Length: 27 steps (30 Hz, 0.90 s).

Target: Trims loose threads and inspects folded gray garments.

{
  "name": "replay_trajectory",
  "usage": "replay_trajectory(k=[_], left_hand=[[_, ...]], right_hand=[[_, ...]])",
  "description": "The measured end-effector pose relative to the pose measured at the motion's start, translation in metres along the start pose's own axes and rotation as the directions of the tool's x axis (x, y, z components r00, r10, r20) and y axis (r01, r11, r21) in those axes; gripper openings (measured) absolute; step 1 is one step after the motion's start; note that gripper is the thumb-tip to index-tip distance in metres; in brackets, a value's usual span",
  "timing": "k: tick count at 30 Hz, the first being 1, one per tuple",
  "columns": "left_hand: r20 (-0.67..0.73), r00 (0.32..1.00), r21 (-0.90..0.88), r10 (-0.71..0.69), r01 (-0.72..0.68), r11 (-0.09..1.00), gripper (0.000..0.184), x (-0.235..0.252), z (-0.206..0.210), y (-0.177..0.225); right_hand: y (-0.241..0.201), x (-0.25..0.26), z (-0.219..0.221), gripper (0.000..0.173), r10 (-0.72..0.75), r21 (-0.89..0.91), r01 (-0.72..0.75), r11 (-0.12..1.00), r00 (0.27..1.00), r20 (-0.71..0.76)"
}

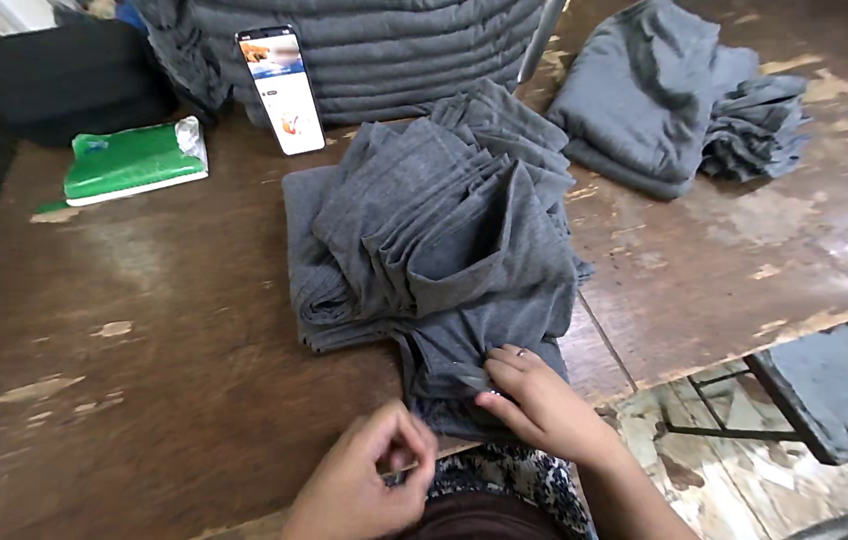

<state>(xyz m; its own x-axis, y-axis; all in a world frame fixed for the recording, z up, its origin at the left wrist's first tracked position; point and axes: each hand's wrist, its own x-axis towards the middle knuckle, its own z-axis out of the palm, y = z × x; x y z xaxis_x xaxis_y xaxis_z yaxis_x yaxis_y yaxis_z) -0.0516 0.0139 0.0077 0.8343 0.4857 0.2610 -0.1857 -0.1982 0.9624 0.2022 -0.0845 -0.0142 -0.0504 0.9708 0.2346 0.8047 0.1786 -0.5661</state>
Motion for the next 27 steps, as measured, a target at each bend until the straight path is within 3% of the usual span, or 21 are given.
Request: replay_trajectory(k=[2,3,4,6,7,9,11,14,18,20,22,25,27], left_hand=[[0.276,0.961,-0.128,0.024,0.011,0.992,0.022,-0.002,-0.016,0.007],[0.300,0.953,-0.125,0.033,0.005,0.992,0.030,-0.001,-0.019,0.008],[0.234,0.972,-0.065,0.029,-0.014,0.998,0.035,0.000,-0.018,0.008],[-0.052,0.999,0.197,0.010,0.000,0.980,0.035,0.006,-0.007,0.001],[-0.188,0.982,0.355,0.007,0.061,0.933,0.039,0.011,0.001,-0.005],[-0.310,0.951,0.548,-0.011,0.188,0.815,0.048,0.022,0.016,-0.015],[-0.328,0.944,0.605,0.024,0.190,0.773,0.033,0.028,0.027,-0.024],[-0.291,0.941,0.635,0.173,0.055,0.770,0.010,0.025,0.027,-0.029],[-0.147,0.983,0.382,0.114,-0.050,0.923,0.011,0.009,0.002,-0.013],[0.015,0.995,0.194,0.103,-0.104,0.976,0.027,0.004,-0.011,-0.003],[0.092,0.989,0.098,0.119,-0.128,0.987,0.037,0.004,-0.015,0.001],[-0.050,0.988,0.318,0.148,-0.125,0.940,0.038,0.013,-0.002,-0.005],[-0.196,0.970,0.510,0.144,-0.025,0.860,0.038,0.022,0.015,-0.013]], right_hand=[[0.006,-0.003,-0.006,0.059,0.004,0.115,-0.002,0.993,1.000,-0.017],[0.009,-0.004,-0.008,0.057,0.002,0.161,0.003,0.987,0.999,-0.032],[0.012,-0.005,-0.009,0.055,0.003,0.210,0.006,0.978,0.999,-0.039],[0.017,-0.005,-0.010,0.053,-0.006,0.286,0.020,0.958,0.999,-0.052],[0.018,-0.005,-0.010,0.052,-0.017,0.307,0.033,0.951,0.998,-0.054],[0.019,-0.003,-0.010,0.047,-0.034,0.288,0.047,0.957,0.998,-0.050],[0.018,-0.003,-0.011,0.031,-0.043,0.267,0.052,0.962,0.998,-0.039],[0.020,-0.003,-0.012,0.017,-0.035,0.271,0.045,0.962,0.998,-0.045],[0.023,-0.002,-0.011,0.014,-0.039,0.347,0.061,0.936,0.997,-0.070],[0.024,-0.002,-0.011,0.016,-0.045,0.361,0.069,0.930,0.996,-0.076],[0.025,-0.001,-0.011,0.017,-0.044,0.369,0.067,0.927,0.997,-0.070],[0.025,-0.002,-0.010,0.020,-0.028,0.383,0.054,0.922,0.997,-0.073],[0.024,-0.003,-0.008,0.022,0.003,0.412,0.031,0.911,0.997,-0.081]])
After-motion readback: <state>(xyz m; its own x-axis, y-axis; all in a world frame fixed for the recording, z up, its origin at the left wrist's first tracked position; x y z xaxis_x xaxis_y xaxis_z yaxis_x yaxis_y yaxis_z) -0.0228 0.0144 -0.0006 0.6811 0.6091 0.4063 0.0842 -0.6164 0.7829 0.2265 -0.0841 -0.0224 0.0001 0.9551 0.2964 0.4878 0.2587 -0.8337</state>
